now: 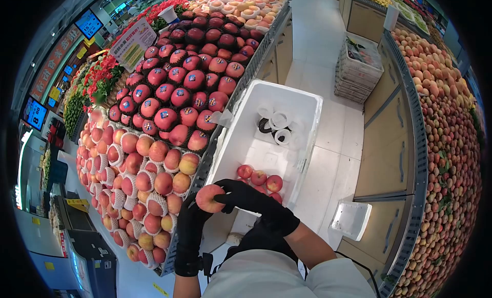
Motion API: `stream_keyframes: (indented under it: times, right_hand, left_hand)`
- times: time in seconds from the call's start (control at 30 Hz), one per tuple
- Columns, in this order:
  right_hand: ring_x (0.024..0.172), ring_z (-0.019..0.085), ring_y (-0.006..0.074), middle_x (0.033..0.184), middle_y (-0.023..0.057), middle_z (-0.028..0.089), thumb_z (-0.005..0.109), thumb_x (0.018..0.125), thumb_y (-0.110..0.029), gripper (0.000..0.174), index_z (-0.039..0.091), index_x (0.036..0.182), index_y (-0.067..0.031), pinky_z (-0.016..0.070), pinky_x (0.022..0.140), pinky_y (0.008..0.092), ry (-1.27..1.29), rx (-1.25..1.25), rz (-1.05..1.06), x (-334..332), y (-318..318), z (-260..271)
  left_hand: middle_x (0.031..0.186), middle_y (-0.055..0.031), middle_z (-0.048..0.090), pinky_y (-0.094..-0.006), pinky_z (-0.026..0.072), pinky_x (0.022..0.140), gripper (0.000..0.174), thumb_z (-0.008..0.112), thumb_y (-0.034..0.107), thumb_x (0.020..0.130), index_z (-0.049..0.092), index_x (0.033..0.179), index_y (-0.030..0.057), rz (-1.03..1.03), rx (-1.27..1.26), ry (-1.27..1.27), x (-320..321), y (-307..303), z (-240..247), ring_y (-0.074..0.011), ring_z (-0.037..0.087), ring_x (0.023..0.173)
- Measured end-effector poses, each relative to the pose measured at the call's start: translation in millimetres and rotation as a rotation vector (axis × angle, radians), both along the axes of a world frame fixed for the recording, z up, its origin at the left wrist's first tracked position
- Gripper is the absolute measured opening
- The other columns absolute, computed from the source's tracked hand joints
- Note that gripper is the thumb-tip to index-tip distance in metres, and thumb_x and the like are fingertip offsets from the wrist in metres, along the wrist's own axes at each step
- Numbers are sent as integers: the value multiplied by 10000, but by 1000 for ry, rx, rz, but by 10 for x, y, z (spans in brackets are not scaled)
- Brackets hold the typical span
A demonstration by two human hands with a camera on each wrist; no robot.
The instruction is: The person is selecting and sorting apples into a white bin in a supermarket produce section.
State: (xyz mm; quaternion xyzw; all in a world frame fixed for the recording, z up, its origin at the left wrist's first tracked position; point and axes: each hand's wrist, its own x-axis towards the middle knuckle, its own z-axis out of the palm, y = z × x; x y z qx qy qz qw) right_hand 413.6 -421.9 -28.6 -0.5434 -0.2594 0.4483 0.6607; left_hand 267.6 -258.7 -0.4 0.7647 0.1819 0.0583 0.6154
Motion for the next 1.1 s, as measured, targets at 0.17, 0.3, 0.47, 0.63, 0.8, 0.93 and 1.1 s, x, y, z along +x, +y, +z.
stream_keyframes:
  times: [0.17, 0.3, 0.47, 0.63, 0.8, 0.93, 1.1]
  right_hand:
    - [711, 645, 137, 966, 92, 657, 672, 906, -282, 456, 560, 1248, -1, 543, 660, 286, 105, -174, -155, 313, -198, -4]
    - [680, 645, 144, 902, 87, 647, 688, 901, -273, 439, 562, 1202, 20, 529, 603, 273, 154, -177, -314, 504, -263, -475]
    - [646, 619, 136, 877, 77, 631, 715, 877, -307, 464, 566, 1164, 26, 523, 596, 279, 211, -154, -418, 769, -273, -734]
    - [751, 642, 154, 886, 51, 596, 708, 874, -325, 425, 595, 1089, 24, 540, 651, 268, 251, -34, -572, 997, -123, -796]
    - [959, 649, 226, 1093, 112, 587, 680, 868, -51, 359, 587, 1206, 26, 586, 813, 315, -98, 43, -620, 1266, -34, -1491]
    - [1011, 627, 227, 1135, 123, 576, 691, 858, -66, 381, 589, 1217, 10, 591, 817, 326, 258, 8, -653, 1430, 76, -1750]
    - [1009, 618, 249, 1135, 142, 566, 690, 864, -183, 366, 609, 1174, -6, 600, 777, 343, 539, -87, -699, 1520, 126, -2139]
  left_hand:
    - [1200, -159, 566, -435, 525, 941, 434, 485, 208, 998, 398, 1370, 0, 227, -524, -90, -166, 47, -20, -264, 602, 1075]
    - [1188, -148, 574, -439, 526, 948, 426, 484, 194, 997, 401, 1370, 6, 292, -499, -100, -338, 202, -129, -269, 609, 1069]
    - [1197, -154, 583, -427, 541, 924, 383, 468, 156, 1001, 429, 1347, -1, 372, -597, -136, -554, 344, -213, -276, 626, 1051]
    - [1213, -167, 582, -420, 549, 911, 378, 472, 149, 1000, 436, 1341, -9, 387, -525, -114, -690, 437, -286, -283, 631, 1048]
    - [1205, -171, 584, -421, 548, 914, 375, 464, 145, 1002, 433, 1341, -11, 454, -520, -102, -822, 448, -267, -281, 631, 1048]
    - [1203, -172, 583, -417, 548, 913, 376, 462, 146, 1001, 431, 1343, -8, 492, -555, -72, -952, 500, -306, -277, 627, 1049]
    - [1212, -174, 580, -417, 549, 906, 389, 454, 185, 1007, 429, 1347, -3, 538, -568, -53, -1087, 535, -364, -282, 625, 1047]
